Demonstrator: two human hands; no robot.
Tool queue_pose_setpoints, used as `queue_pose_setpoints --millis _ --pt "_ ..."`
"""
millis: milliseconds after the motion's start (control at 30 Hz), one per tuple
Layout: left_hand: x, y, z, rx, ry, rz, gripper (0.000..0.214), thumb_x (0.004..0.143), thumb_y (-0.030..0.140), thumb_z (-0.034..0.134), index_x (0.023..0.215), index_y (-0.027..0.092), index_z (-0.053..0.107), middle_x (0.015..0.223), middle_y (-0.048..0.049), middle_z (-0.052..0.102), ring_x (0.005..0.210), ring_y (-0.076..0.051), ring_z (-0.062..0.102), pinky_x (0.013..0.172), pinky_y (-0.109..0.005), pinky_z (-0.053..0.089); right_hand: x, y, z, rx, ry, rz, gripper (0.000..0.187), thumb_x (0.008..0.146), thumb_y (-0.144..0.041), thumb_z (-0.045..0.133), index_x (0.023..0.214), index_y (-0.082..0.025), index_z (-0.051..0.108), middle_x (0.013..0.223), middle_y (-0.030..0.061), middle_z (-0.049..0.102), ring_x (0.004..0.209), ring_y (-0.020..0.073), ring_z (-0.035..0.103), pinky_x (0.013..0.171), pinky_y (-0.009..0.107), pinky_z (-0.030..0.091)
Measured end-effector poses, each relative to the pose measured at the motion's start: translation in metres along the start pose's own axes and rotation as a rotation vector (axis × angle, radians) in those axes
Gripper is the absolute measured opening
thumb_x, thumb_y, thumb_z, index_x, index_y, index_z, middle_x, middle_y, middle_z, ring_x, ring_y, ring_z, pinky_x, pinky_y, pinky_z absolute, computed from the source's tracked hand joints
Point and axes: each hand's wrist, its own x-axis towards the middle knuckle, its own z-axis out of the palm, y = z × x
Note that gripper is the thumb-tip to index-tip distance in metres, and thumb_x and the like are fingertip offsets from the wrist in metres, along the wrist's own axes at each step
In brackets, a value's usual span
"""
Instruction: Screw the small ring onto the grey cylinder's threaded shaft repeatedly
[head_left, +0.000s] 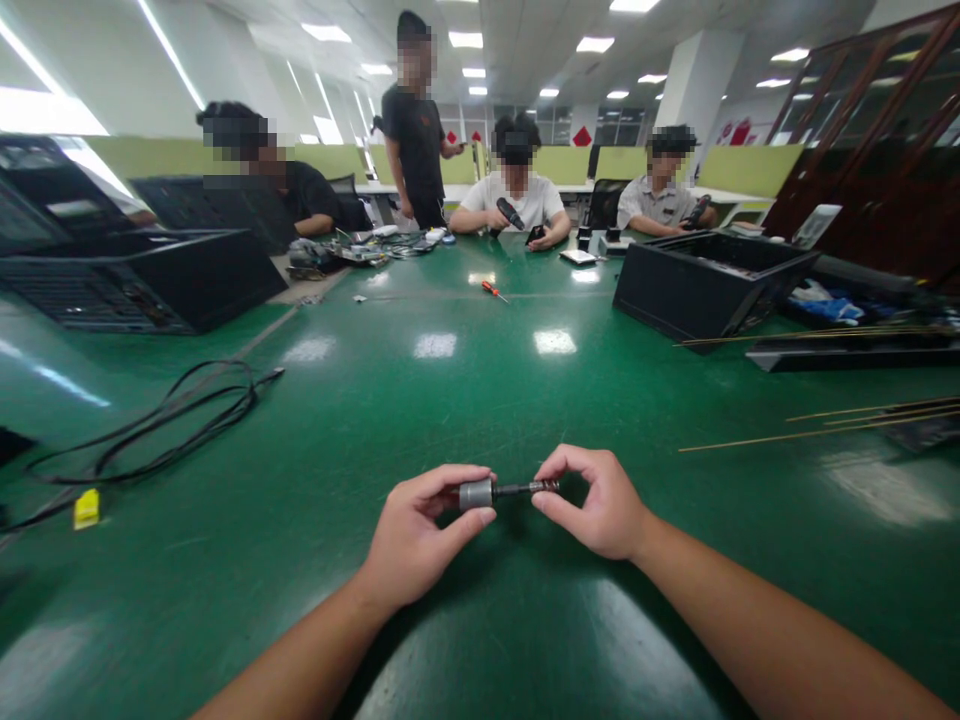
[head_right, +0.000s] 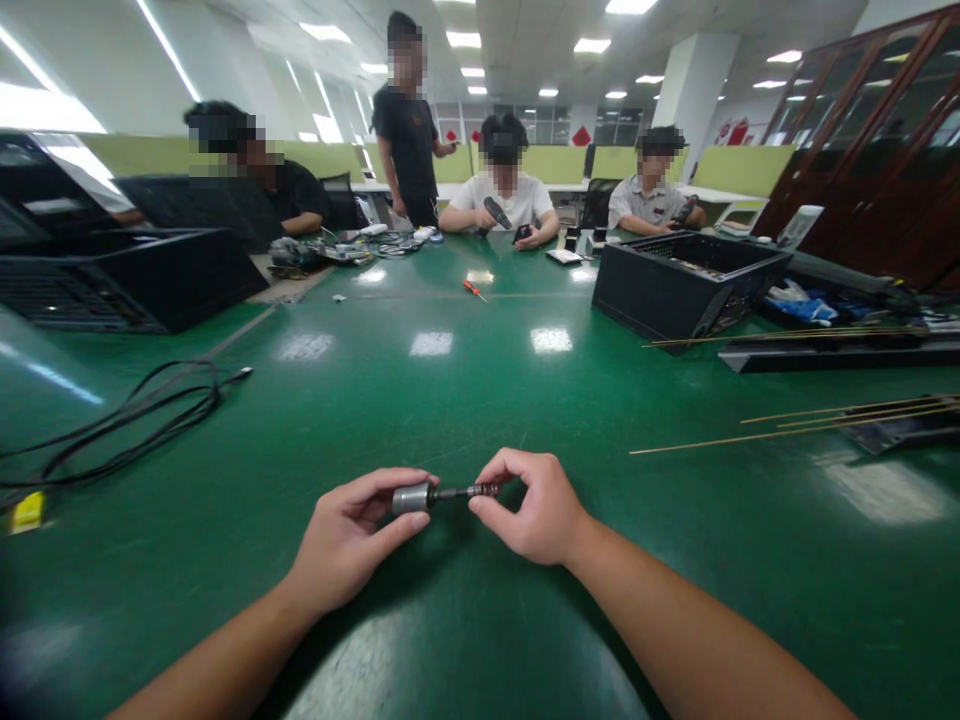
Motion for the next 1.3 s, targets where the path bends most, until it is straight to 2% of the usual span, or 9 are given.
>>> queue_pose_setpoints --millis 900,1300 --pt "0.0007 0.0016 -0.0001 -0.017 0.011 -0.031 0.032 0.074 0.023 0.082 0.105 0.018 0.074 0.100 -0.0080 0.077 0.089 -0.021 0.075 0.083 -0.027 0.061 0.0011 0.0024 -0.0031 -0.014 0.013 -0.010 0.005 0.079 -0.020 0.070 0.082 -0.017 0.067 0.075 0.0023 0.070 0.069 0.0159 0.065 0.068 0.026 0.050" --pt "0.0056 0.0053 -0.0032 -0.039 0.067 -0.105 0.034 0.070 0.028 0.084 0.100 0.015 0.073 0.097 -0.0104 0.077 0.090 -0.025 0.074 0.087 -0.035 0.059 0.0010 0.0040 -0.0038 -0.021 0.010 0.008 0.004 0.079 -0.020 0.070 0.082 -0.018 0.067 0.075 0.0020 0.070 0.070 0.0165 0.066 0.070 0.027 0.051"
